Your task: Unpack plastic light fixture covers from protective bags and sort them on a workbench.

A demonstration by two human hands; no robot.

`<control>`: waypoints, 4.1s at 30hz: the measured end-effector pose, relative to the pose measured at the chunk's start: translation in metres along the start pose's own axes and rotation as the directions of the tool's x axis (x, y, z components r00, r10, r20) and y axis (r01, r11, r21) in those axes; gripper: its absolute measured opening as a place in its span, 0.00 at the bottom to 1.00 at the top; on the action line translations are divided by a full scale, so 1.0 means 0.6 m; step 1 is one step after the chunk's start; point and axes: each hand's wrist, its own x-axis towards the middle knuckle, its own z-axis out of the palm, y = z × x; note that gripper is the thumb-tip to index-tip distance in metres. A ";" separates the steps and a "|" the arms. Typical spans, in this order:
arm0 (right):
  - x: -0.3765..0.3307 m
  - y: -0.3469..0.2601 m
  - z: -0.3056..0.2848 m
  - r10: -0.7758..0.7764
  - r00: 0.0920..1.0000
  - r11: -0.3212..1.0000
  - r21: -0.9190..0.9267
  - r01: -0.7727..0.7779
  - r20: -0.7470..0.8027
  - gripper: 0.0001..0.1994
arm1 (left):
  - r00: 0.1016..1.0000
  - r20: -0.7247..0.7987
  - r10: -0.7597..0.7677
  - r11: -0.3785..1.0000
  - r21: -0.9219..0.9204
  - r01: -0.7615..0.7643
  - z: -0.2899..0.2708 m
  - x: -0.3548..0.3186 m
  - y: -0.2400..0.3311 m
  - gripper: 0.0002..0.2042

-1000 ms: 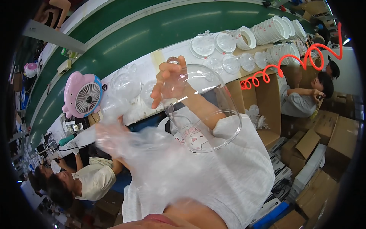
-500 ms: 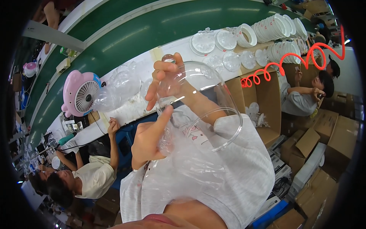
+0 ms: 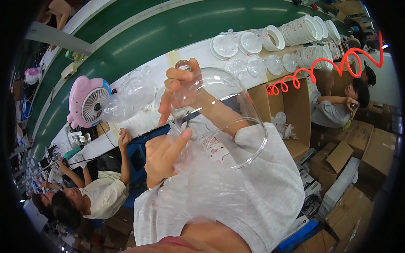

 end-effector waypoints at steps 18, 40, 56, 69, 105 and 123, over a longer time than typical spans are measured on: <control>0.009 0.023 -0.008 0.037 0.980 0.991 0.132 -0.011 -0.195 0.14 | 0.999 -0.038 -0.021 0.998 0.057 0.023 -0.017 -0.019 -0.006 0.26; 0.021 0.217 -0.227 0.364 0.905 0.857 0.459 -0.232 -0.221 0.17 | 0.728 -0.555 -0.403 0.885 -0.033 0.465 -0.105 -0.246 0.005 0.33; 0.022 0.254 -0.272 0.367 0.750 0.929 0.262 -0.263 -0.550 0.17 | 0.598 -0.592 -0.540 0.833 -0.278 0.478 -0.140 -0.366 -0.046 0.26; 0.030 0.267 -0.282 0.386 0.665 0.918 0.193 -0.347 -0.639 0.19 | 0.463 -0.600 -0.652 0.756 -0.478 0.447 -0.110 -0.421 -0.068 0.25; 0.044 0.302 -0.282 0.469 0.536 0.882 0.342 -0.324 -0.702 0.17 | -0.025 -0.667 -0.745 0.634 -0.719 0.284 -0.042 -0.465 -0.011 0.21; 0.178 0.321 -0.134 0.257 0.488 0.486 -0.325 -0.811 -0.834 0.16 | -0.165 -0.670 -0.724 0.570 -0.715 0.404 -0.030 -0.450 -0.041 0.18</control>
